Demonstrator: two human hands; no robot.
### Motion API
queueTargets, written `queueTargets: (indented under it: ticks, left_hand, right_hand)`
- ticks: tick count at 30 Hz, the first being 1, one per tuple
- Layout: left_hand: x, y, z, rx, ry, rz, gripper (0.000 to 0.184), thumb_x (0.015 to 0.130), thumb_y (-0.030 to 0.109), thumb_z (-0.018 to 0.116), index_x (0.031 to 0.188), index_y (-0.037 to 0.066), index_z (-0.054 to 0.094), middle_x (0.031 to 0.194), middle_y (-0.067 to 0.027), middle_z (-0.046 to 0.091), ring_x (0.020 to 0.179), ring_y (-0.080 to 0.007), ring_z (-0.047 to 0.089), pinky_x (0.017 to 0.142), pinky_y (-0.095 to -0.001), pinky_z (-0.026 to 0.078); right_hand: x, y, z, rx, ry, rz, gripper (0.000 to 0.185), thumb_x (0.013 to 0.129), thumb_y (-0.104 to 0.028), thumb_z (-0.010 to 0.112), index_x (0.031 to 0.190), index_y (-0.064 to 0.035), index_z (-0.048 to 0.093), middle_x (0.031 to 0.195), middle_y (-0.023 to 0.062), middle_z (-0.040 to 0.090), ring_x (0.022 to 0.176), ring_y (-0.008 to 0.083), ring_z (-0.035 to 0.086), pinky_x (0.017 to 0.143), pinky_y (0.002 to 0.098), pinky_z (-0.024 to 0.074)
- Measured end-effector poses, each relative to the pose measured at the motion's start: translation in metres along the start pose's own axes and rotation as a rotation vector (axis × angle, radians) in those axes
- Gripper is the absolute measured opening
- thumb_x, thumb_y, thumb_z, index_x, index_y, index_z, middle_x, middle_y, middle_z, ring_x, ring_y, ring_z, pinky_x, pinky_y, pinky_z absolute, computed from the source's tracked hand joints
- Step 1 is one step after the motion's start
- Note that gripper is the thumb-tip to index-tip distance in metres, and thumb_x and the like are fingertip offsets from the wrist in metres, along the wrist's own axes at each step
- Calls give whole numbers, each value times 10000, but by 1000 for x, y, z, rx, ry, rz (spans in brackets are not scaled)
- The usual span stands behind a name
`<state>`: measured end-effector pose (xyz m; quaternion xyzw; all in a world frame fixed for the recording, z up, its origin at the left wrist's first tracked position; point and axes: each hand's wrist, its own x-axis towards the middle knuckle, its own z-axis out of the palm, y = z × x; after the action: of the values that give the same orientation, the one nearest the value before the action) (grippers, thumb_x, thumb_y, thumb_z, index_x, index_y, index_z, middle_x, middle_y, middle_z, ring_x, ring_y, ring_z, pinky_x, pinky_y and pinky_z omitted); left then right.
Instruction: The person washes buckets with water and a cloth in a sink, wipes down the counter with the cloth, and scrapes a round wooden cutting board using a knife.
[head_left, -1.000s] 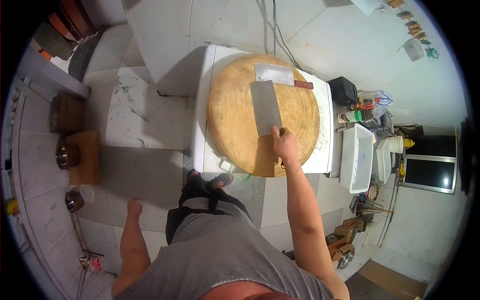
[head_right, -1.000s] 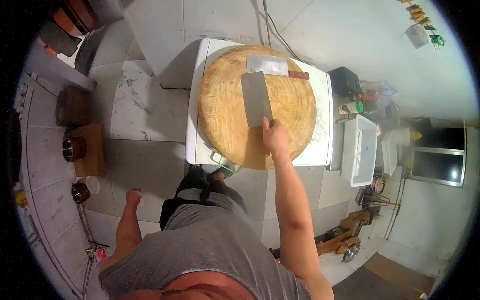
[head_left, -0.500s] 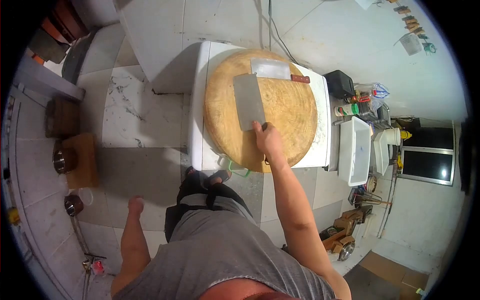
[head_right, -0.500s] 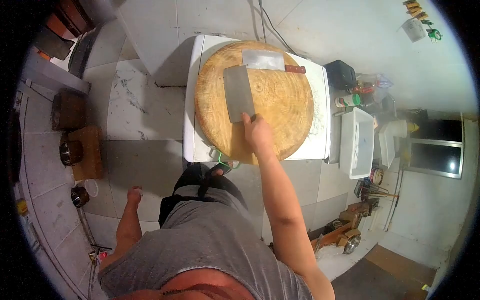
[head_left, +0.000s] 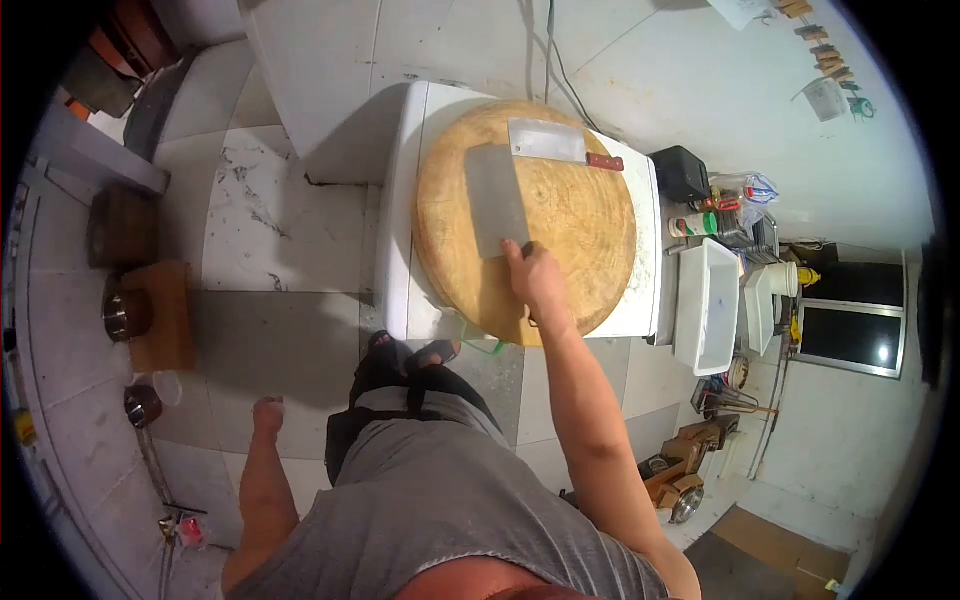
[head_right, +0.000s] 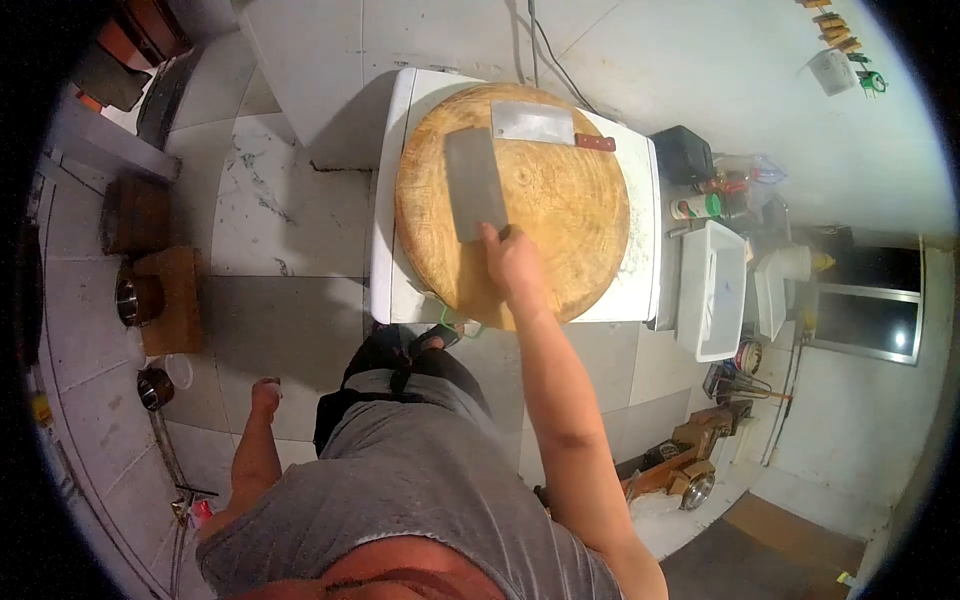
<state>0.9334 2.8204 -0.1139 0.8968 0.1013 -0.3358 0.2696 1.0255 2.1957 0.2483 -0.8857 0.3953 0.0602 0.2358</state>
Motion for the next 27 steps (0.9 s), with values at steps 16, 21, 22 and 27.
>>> queueTargets:
  ticks: [16, 21, 22, 27]
  left_hand:
    - [-10, 28, -20, -206, 132, -31, 267, 839, 257, 610, 914, 15, 694, 918, -175, 682, 876, -334, 638, 798, -400, 485]
    - [-44, 41, -25, -187, 85, -208, 299, 842, 278, 605, 895, -5, 685, 932, -200, 676, 897, -354, 634, 819, -402, 482]
    - [-47, 38, -23, -149, 73, -183, 305, 843, 280, 604, 893, -11, 683, 937, -211, 673, 904, -355, 634, 822, -402, 483]
    - [-34, 17, -10, -146, 70, -197, 299, 826, 264, 606, 908, -13, 686, 952, -224, 671, 921, -352, 637, 830, -398, 486]
  right_hand:
    - [-27, -37, 15, 133, -158, -136, 491, 886, -453, 549, 1007, 15, 634, 899, 265, 653, 887, 407, 633, 776, 450, 495]
    - [-5, 30, -15, 76, -3, 79, 538, 896, -476, 536, 1022, 40, 619, 953, 263, 653, 934, 410, 622, 806, 456, 484]
    - [-5, 33, -18, 55, -11, 110, 535, 898, -475, 534, 1014, 40, 619, 952, 264, 651, 934, 411, 621, 809, 462, 479]
    - [-6, 41, -10, -13, 16, 66, 537, 896, -477, 540, 1017, 40, 616, 955, 272, 646, 936, 425, 612, 818, 460, 476]
